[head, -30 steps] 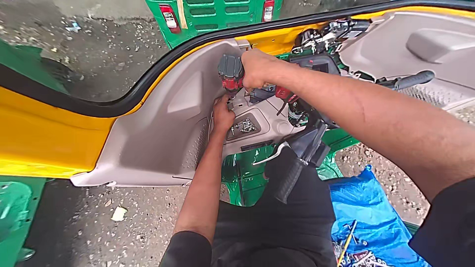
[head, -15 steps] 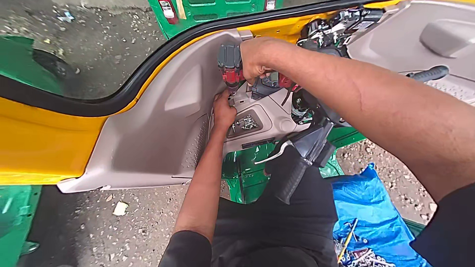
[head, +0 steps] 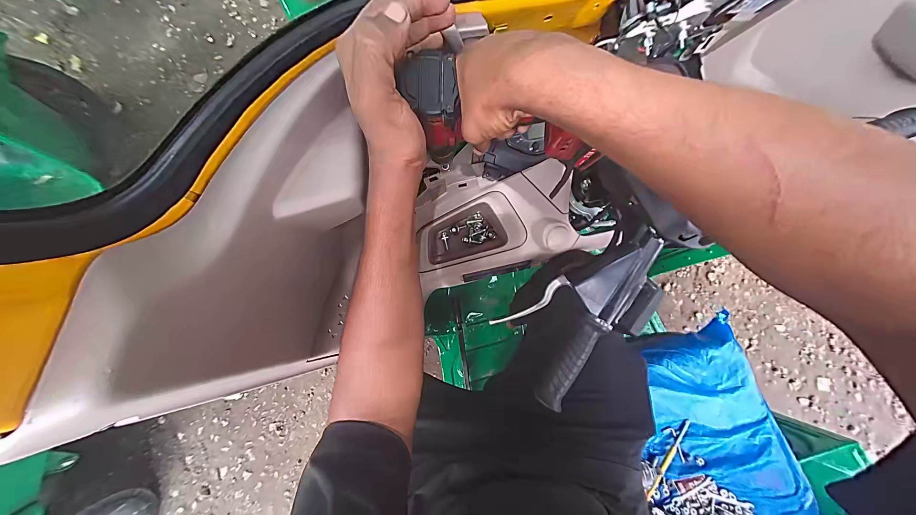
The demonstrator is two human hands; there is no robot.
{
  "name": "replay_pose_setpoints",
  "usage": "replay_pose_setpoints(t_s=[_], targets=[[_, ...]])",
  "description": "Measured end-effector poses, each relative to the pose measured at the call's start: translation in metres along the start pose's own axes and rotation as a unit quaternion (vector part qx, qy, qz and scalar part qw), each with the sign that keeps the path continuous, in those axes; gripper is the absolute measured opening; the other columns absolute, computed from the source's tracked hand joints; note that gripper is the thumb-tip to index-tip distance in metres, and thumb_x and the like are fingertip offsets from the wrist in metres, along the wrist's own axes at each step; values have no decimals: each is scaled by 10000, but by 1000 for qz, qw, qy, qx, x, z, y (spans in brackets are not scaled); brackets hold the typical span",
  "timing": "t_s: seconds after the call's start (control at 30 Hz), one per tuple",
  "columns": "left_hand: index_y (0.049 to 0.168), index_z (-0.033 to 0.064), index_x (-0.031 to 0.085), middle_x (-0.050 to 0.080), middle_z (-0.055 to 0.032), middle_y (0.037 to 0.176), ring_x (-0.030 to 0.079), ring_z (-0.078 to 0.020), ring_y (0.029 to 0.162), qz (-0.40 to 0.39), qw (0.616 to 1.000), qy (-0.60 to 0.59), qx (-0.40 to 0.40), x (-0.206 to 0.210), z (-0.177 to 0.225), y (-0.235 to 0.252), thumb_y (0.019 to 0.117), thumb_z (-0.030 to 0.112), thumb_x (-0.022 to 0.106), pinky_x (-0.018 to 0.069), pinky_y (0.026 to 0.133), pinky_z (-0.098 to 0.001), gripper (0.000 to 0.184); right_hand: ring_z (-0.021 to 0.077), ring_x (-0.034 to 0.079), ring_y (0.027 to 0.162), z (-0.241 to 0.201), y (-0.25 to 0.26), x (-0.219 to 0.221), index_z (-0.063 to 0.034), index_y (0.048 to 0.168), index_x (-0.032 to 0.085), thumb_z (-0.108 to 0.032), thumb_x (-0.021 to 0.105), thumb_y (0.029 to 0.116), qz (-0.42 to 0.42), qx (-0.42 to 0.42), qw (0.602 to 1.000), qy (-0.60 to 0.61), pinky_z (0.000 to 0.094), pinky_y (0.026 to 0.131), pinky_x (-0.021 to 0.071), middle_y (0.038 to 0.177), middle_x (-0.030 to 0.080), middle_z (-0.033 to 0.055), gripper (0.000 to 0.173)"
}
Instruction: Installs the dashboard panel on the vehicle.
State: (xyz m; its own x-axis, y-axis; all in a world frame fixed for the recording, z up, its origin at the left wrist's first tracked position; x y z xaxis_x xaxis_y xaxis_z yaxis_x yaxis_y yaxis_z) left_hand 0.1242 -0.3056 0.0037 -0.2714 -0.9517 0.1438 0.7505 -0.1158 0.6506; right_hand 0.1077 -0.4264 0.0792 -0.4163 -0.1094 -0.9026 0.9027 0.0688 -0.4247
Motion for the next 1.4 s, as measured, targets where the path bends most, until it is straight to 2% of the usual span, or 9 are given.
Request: replay_pose_setpoints(t_s=[0.1,0.17,0.57,0.93,1.1,1.2,1.3,1.37,1.4], targets=[[798,29,746,745,-90,782,728,-187,808,0,996,49,-79,7,-2,20,974,102,584,592,791,-400,250,172,498,514,3,0,-1,-115,728,610,-287,729,845,8,8,999,38,410,514,424,641,555,42,240],[727,50,735,731,-83,725,724,-181,749,27,994,65,-81,8,-7,19,888,79,700,596,750,-408,167,173,488,501,6,3,3,-115,747,604,-273,712,856,4,3,998,59,409,502,419,629,543,42,220],[691,70,713,744,-70,729,719,-148,695,79,995,57,-9,8,-12,5,949,62,599,582,663,-367,282,199,479,493,2,3,0,-108,673,558,-274,708,847,6,-5,1000,27,423,484,389,607,519,60,283],[711,77,704,741,-54,752,711,-145,716,92,991,87,43,13,-15,-3,976,97,610,572,692,-376,282,261,540,597,6,-3,0,-73,755,582,-283,746,813,22,-13,1000,16,485,523,406,712,552,111,273],[760,79,748,743,-23,754,693,-111,697,78,988,133,0,17,-12,0,1004,169,616,569,691,-370,291,225,509,533,7,-4,1,-73,705,605,-304,765,818,1,16,999,41,457,522,418,651,555,87,303],[911,107,771,747,-5,870,696,-111,814,47,959,272,-65,35,26,-20,1039,273,562,572,781,-386,296,338,616,689,19,-10,19,-21,815,636,-272,827,729,39,-17,998,52,565,585,482,797,625,180,327],[1255,69,705,679,-78,1321,607,-201,1277,-36,924,380,-18,30,114,-79,1002,145,589,492,1105,-416,289,359,691,857,14,-37,34,-100,908,697,-285,823,794,130,-157,979,14,615,684,544,874,691,140,252],[1176,53,742,735,-96,1210,677,-234,1186,-5,906,403,133,19,174,-141,961,85,611,549,1057,-420,254,367,693,790,5,-87,38,-105,822,686,-244,833,803,150,-140,978,-49,584,614,538,788,675,130,203],[1108,84,759,761,-86,1134,699,-244,1119,44,883,416,213,6,199,-165,941,82,611,546,1037,-442,223,397,693,814,4,-114,33,-105,879,703,-223,832,792,160,-128,976,-70,603,621,527,813,685,149,195]])
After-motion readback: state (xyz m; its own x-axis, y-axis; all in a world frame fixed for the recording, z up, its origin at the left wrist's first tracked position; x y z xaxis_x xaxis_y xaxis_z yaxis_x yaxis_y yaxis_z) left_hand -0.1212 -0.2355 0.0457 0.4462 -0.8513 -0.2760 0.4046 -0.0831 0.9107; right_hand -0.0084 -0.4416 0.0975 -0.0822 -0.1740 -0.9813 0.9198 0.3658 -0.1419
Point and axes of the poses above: each hand's wrist, its own y-axis towards the middle knuckle, its own x-axis out of the palm, z = x × y, the point moved 1 cm from there along y, towards the middle knuckle
